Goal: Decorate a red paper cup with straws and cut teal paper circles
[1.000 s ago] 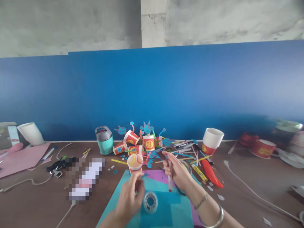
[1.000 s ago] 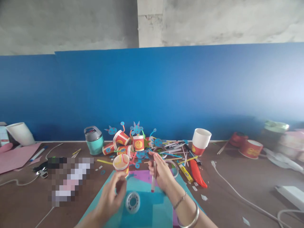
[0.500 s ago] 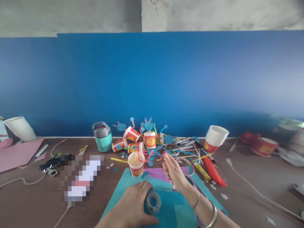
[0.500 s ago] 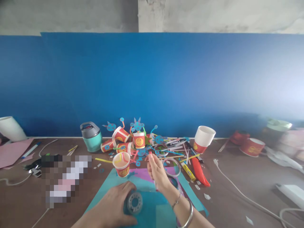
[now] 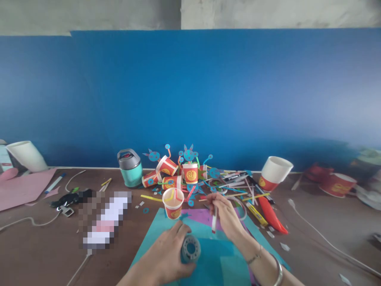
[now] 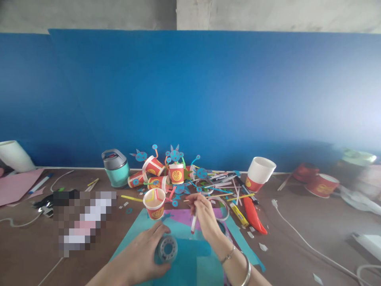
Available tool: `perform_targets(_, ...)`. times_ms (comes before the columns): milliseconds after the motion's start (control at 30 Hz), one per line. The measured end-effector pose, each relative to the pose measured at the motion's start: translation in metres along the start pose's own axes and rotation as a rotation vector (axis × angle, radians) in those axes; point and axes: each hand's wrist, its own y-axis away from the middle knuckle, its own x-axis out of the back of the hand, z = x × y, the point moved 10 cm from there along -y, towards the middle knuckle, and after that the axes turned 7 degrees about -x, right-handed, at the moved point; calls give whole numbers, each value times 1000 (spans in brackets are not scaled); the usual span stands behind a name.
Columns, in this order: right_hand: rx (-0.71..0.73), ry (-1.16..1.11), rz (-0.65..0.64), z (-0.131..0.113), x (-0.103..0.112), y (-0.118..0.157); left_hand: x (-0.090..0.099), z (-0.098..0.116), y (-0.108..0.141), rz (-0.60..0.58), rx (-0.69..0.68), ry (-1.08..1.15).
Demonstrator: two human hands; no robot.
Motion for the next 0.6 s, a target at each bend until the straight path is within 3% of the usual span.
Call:
perform_targets(133,-167,-237,-25,9,2,0,2,1,-1,-31,20,9)
perform_targets(267,-287,-314,-115,26,-13,13,3,3,-2,-28,19,14)
perform_targets(467,-202,-136,-278,32,-43,33,3,8,-2,-7,-32,72)
perform_targets(600,-209,-68,-285,33,-44,34,2,7,-3,-13,-12,57)
